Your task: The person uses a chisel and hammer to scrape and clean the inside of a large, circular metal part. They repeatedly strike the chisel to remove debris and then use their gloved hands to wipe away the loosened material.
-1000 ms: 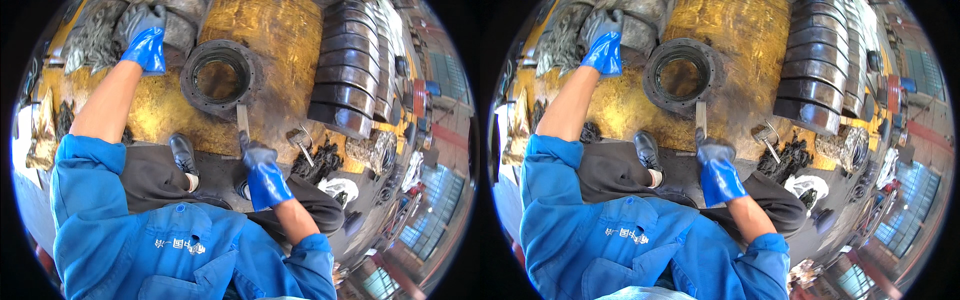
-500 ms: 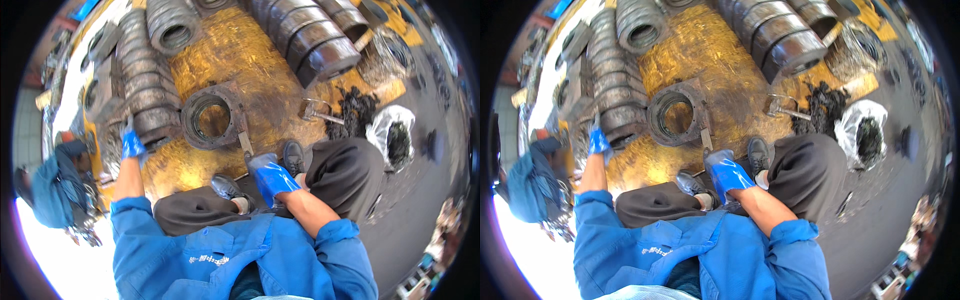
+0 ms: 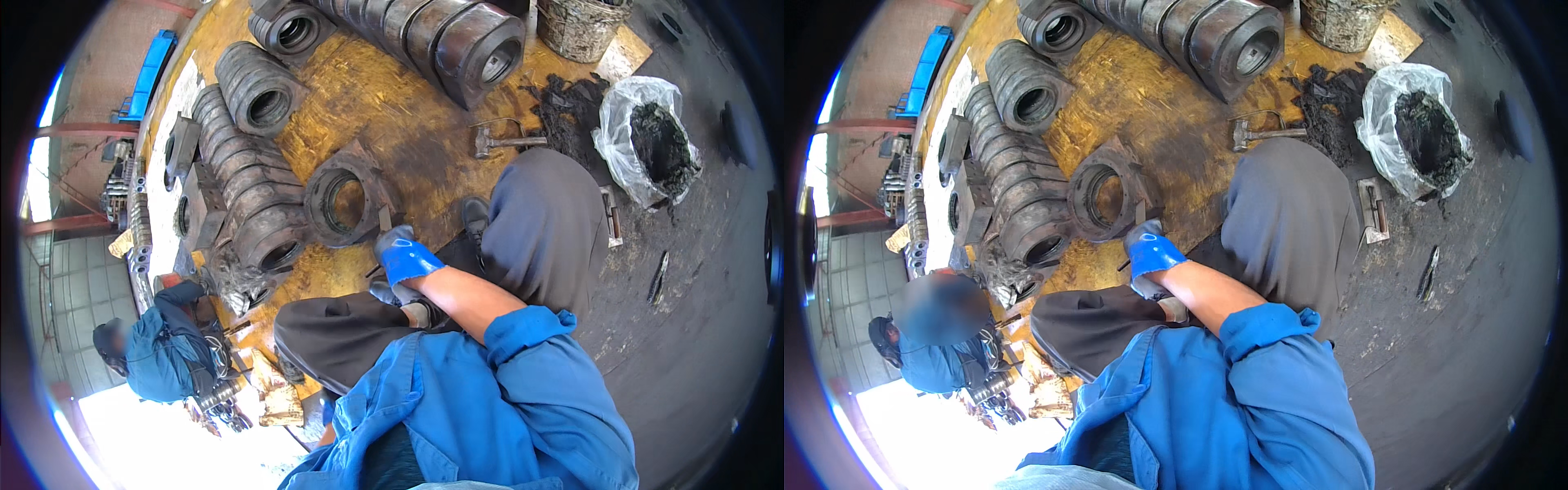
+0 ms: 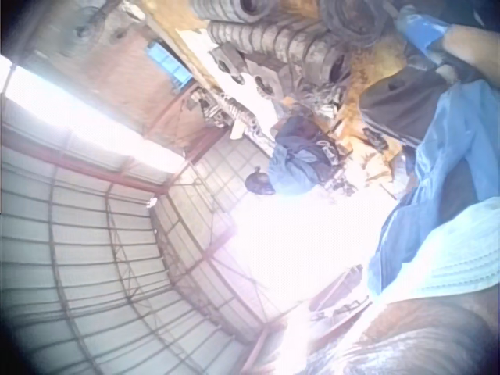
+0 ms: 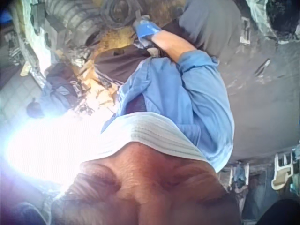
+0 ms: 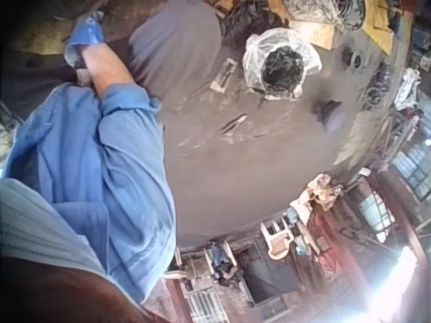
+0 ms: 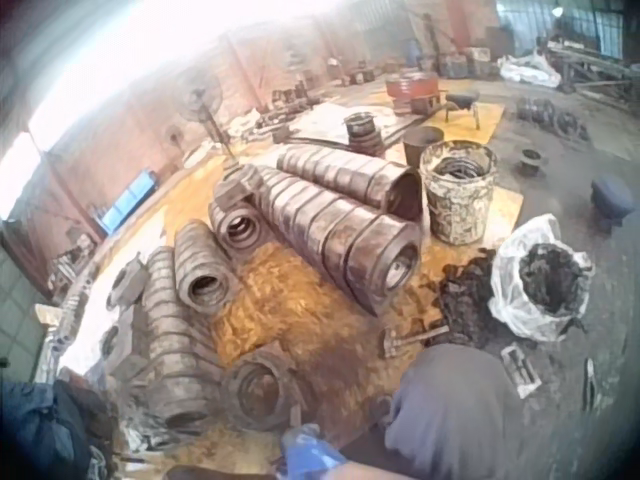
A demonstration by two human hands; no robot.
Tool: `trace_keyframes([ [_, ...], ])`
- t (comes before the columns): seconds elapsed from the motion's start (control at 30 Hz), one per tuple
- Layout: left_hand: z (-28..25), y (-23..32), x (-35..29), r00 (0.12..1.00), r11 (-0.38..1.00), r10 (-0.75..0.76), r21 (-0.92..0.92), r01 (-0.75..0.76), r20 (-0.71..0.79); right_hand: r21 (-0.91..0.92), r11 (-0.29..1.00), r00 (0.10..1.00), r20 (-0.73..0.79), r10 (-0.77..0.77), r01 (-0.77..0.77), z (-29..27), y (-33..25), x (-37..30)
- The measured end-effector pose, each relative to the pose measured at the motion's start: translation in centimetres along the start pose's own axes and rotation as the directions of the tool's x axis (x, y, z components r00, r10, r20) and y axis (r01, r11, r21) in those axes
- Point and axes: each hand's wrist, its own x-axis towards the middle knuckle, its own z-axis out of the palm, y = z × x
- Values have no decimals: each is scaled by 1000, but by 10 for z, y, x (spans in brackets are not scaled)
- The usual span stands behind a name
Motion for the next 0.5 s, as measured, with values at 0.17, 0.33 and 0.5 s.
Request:
trace_keyframes([
  [0.17, -20, -74, -80, 947, 928, -294, -201, 315, 128, 79, 997, 920, -391, 21, 11, 9, 24, -45],
  [0.33, -48, -123, -116, 853, 738, -466, -429, 521, 234, 267, 964, 931, -350, 106, -9, -27, 34, -75],
  [0.5, -104, -103, -25, 963, 529, -186, -805, 267, 197, 886, 459, 912, -137, 387, -61, -38, 53, -43],
])
